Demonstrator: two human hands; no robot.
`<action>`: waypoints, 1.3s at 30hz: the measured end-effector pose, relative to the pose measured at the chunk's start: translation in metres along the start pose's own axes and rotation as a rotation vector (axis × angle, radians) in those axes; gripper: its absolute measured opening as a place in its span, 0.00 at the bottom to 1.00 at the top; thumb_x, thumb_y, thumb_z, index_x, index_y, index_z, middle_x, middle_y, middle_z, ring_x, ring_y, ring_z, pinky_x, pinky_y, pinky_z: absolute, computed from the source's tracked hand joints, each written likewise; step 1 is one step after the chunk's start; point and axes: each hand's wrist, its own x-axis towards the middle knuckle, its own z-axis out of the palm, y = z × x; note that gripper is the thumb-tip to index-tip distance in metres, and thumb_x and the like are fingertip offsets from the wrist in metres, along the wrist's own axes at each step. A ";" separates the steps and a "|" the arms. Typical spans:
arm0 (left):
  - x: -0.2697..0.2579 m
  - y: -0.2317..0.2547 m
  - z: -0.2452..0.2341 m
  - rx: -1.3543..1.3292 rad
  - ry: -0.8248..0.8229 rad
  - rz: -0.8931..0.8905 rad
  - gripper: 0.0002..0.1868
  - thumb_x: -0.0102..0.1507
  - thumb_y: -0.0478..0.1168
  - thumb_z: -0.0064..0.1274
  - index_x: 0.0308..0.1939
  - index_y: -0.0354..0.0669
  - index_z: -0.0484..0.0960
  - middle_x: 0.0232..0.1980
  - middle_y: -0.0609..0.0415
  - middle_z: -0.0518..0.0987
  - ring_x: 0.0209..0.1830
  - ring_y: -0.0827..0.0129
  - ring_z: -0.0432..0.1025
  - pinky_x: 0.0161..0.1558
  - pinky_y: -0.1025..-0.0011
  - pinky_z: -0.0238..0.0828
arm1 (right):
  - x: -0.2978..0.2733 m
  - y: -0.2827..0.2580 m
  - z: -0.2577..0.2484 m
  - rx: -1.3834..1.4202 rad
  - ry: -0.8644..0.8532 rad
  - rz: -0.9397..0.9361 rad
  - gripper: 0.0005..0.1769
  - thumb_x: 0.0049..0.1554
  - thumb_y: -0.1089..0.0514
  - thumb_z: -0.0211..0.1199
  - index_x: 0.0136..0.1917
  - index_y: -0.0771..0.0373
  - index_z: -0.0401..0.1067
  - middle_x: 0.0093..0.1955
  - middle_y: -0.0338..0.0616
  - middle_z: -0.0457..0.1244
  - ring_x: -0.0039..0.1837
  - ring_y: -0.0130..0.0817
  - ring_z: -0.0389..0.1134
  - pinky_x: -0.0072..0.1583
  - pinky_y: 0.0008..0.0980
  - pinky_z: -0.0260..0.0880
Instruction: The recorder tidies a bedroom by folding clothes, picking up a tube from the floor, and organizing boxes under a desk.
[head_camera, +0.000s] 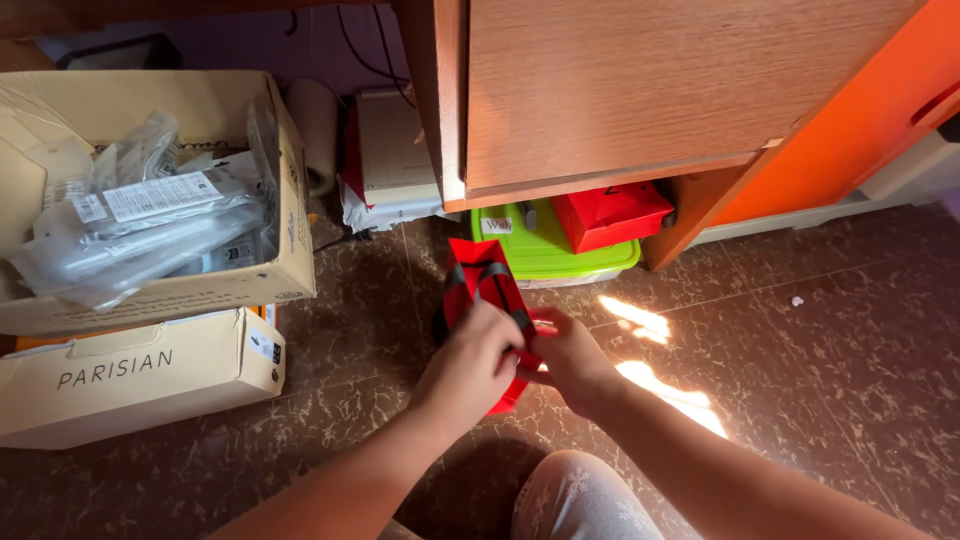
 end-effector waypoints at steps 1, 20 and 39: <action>-0.003 -0.012 0.010 0.002 0.001 0.001 0.12 0.58 0.32 0.60 0.43 0.42 0.76 0.49 0.49 0.75 0.49 0.53 0.76 0.48 0.59 0.76 | -0.001 0.001 0.004 0.000 -0.002 -0.002 0.22 0.59 0.66 0.54 0.67 0.62 0.63 0.59 0.54 0.67 0.62 0.46 0.70 0.59 0.49 0.78; 0.045 -0.006 0.000 -0.633 -0.010 -1.286 0.29 0.72 0.42 0.19 0.79 0.69 0.48 0.79 0.54 0.57 0.71 0.52 0.67 0.52 0.61 0.84 | 0.091 -0.048 -0.071 0.081 0.279 -0.040 0.30 0.60 0.56 0.58 0.74 0.55 0.59 0.75 0.48 0.58 0.72 0.48 0.63 0.65 0.54 0.73; 0.058 -0.030 0.031 -0.554 0.075 -1.312 0.44 0.66 0.30 0.32 0.81 0.71 0.38 0.74 0.50 0.67 0.57 0.55 0.78 0.45 0.66 0.80 | 0.107 -0.003 -0.070 -1.193 0.467 -0.724 0.40 0.52 0.65 0.69 0.75 0.56 0.61 0.73 0.60 0.53 0.67 0.57 0.64 0.67 0.45 0.68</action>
